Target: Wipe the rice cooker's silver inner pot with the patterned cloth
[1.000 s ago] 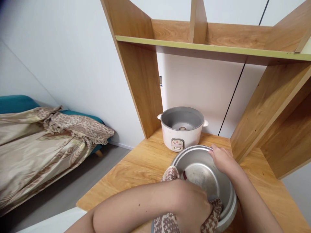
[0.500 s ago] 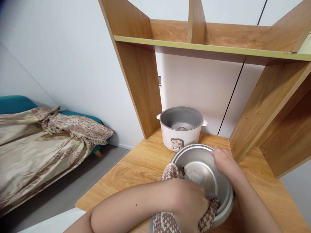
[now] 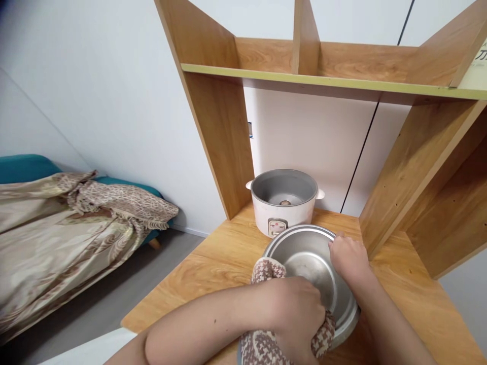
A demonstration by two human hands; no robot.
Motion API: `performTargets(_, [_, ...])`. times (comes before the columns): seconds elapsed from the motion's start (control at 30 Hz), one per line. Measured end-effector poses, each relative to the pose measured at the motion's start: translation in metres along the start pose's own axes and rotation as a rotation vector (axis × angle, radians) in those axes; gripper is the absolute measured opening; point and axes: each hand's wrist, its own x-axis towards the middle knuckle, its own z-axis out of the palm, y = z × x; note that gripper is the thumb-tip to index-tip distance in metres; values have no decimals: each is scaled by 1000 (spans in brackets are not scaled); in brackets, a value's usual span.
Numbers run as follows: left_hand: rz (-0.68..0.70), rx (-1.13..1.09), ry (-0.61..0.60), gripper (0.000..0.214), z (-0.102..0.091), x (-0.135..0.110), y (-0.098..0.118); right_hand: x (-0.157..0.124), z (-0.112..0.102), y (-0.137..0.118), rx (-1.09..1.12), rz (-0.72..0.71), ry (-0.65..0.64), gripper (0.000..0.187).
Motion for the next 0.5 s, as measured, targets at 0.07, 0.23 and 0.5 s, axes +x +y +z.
performTargets(0.07, [4, 18, 13, 56, 0, 0, 1, 0, 1, -3, -11, -21, 33, 40])
performTargets(0.23, [19, -26, -57, 61, -1, 4, 0, 0, 2, -3, -13, -111, 48, 37])
performTargets(0.5, [79, -71, -140, 59, -5, 1, -1, 4, 7, 0, -29, -135, 56, 36])
